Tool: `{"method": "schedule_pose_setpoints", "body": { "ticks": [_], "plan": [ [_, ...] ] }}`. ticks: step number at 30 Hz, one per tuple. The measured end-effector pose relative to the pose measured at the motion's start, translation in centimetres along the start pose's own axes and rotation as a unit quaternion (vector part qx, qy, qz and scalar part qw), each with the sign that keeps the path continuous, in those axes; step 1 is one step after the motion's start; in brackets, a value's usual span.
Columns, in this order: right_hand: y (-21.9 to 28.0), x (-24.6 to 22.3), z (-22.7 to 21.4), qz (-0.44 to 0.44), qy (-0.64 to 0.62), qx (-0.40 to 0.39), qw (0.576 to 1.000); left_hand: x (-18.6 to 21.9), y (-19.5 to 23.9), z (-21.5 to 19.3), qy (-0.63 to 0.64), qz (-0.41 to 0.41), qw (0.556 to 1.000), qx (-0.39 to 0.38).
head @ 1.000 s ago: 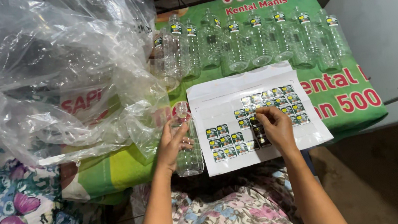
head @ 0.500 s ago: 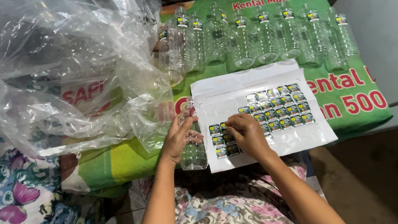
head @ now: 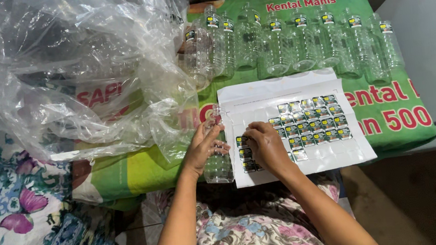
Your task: The person repeatedly takes clear plastic bottles from a large bag, applies a printed label to each bottle, and places the labeled bottles on a table. The process is continuous and repetitive throughout the clip.
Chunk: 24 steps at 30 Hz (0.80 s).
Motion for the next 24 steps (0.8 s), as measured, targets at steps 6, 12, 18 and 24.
{"method": "schedule_pose_setpoints", "body": {
  "ticks": [6,12,18,24],
  "plan": [
    [-0.1,-0.1,0.4,0.018,-0.003,0.008,1.0,0.2,0.1,0.2,0.001,0.001,1.0,0.006],
    [-0.4,-0.4,0.8,0.015,0.013,0.027,0.999,0.1,0.1,0.2,-0.021,-0.01,0.999,0.025],
    [0.0,-0.8,1.0,-0.03,0.042,0.042,0.998,0.1,-0.1,0.5,-0.034,0.001,0.999,0.02],
    [0.8,0.2,1.6,-0.014,0.001,0.031,0.999,0.3,0.1,0.7,-0.073,0.003,0.997,0.032]
  ]
}}
Point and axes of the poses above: each hand's wrist, its own y-axis away from the middle knuckle, its own z-axis out of the palm, x = y × z, the point moved 4 cm from there along -y, towards the middle knuckle, and after that the axes turned 4 degrees about -z, right-handed, at the moved point
